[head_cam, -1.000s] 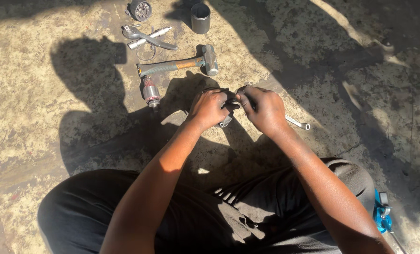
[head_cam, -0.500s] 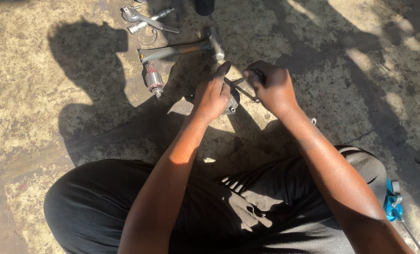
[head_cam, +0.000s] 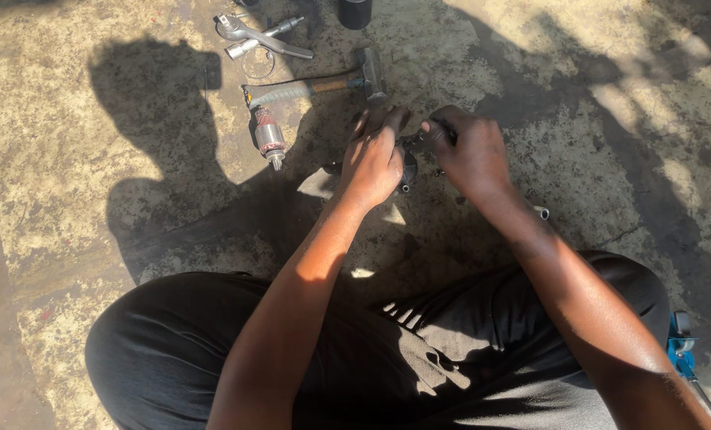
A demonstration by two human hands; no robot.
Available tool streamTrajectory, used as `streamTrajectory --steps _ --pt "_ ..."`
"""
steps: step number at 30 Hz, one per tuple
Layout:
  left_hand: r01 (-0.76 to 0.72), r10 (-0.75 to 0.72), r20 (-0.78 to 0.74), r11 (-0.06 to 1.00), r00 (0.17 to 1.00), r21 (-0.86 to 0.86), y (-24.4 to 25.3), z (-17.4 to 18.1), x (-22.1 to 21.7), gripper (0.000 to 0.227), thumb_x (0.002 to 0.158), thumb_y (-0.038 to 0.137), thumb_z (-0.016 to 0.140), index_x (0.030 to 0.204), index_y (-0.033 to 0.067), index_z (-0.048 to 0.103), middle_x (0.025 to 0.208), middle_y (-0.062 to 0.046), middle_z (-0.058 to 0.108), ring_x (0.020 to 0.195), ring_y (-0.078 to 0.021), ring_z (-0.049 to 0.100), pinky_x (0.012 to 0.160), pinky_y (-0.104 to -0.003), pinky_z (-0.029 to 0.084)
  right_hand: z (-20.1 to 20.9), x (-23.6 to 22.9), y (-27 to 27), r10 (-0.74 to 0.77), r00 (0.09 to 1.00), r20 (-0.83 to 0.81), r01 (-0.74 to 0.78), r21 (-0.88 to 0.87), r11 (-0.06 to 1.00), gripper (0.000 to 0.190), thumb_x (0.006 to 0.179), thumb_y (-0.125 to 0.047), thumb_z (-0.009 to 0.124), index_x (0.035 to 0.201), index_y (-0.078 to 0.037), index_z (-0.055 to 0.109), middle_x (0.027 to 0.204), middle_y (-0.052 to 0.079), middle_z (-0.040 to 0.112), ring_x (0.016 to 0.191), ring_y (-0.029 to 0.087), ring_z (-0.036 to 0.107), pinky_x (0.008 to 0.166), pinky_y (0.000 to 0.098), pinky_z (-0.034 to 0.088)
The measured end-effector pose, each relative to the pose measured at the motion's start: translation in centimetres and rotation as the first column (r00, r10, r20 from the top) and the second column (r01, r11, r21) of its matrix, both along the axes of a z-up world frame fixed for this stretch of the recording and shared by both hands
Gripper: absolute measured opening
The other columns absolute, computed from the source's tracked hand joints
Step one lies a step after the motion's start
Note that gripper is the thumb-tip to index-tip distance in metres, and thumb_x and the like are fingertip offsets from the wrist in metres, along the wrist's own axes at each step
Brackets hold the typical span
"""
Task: The person is using a wrench and a socket to loosen or tighten bolts on a starter motor while sitting on the floor. They handle the metal housing and small bolts by hand, using a cloth to wipe the parts.
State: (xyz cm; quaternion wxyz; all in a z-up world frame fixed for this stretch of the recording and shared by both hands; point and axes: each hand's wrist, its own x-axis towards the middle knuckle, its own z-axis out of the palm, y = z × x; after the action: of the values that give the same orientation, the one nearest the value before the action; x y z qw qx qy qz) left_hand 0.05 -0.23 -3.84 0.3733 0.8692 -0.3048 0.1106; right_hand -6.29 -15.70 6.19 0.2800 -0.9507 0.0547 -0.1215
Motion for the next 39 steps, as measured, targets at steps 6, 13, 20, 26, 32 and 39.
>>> streamTrajectory --steps 6,13,20,26,32,39 --pt "0.135 -0.140 -0.096 0.990 0.986 -0.050 0.3 1.8 0.0 0.092 0.085 -0.001 0.055 0.162 0.0094 0.006 0.145 -0.013 0.065 0.120 -0.0299 0.067 0.128 -0.054 0.017 0.1 0.9 -0.2 0.015 0.991 -0.133 -0.013 0.016 1.000 0.019 0.101 -0.025 0.070 0.107 -0.007 0.073 0.081 0.013 0.075 0.054 0.021 0.069 0.054 0.0402 0.053" --pt "0.185 -0.193 -0.026 0.966 0.981 -0.178 0.8 2.3 0.1 0.091 0.087 -0.003 0.054 0.165 0.0108 0.008 0.151 -0.022 0.058 0.132 -0.0355 0.063 0.131 -0.054 0.022 0.6 4.6 -2.4 0.390 0.910 -0.142 -0.415 -0.331 0.848 0.016 0.090 -0.021 0.067 0.095 -0.008 0.075 0.064 0.010 0.069 0.049 0.023 0.061 0.051 0.0411 0.051" --pt "0.134 -0.142 -0.049 0.980 0.989 -0.145 -0.1 0.8 0.7 0.067 0.089 0.005 0.058 0.152 0.0004 0.035 0.133 -0.030 0.061 0.122 -0.0466 0.060 0.108 -0.051 0.045 0.0 7.6 -5.5 0.723 0.687 -0.072 -0.650 -0.506 0.567 0.026 0.071 -0.025 0.070 0.089 -0.007 0.075 0.054 0.008 0.060 0.042 0.029 0.054 0.045 0.0452 0.045" --pt "0.269 -0.277 -0.081 0.959 0.958 -0.089 0.2 -0.1 2.5 0.028 0.086 0.010 0.061 0.113 0.0005 0.063 0.104 -0.023 0.070 0.098 -0.0425 0.068 0.086 -0.052 0.055 0.0 9.4 -4.8 0.949 0.298 -0.103 -0.748 -0.642 0.166 0.025 0.070 -0.034 0.068 0.073 -0.009 0.066 0.053 0.005 0.056 0.049 0.026 0.061 0.049 0.0435 0.052" --pt "0.543 -0.549 -0.004 0.826 0.836 0.150 -2.2 2.4 3.3 0.010 0.075 0.014 0.063 0.081 0.0095 0.071 0.088 -0.012 0.074 0.100 -0.0296 0.072 0.107 -0.049 0.045 -1.2 10.5 -5.9 0.931 -0.169 -0.323 -0.731 -0.592 -0.339 0.024 0.083 -0.035 0.063 0.083 -0.011 0.061 0.074 0.005 0.061 0.064 0.024 0.066 0.057 0.0409 0.056" --pt "0.530 -0.519 0.241 0.848 0.820 0.018 -2.3 1.7 3.3 0.020 0.089 0.012 0.059 0.105 0.0041 0.068 0.100 -0.014 0.075 0.104 -0.0302 0.069 0.111 -0.050 0.043 -3.4 9.4 -11.2 0.721 0.349 -0.598 -0.585 -0.740 -0.331 0.037 0.098 -0.032 0.063 0.123 -0.004 0.066 0.134 0.023 0.068 0.051 0.017 0.063 0.037 0.0314 0.053"
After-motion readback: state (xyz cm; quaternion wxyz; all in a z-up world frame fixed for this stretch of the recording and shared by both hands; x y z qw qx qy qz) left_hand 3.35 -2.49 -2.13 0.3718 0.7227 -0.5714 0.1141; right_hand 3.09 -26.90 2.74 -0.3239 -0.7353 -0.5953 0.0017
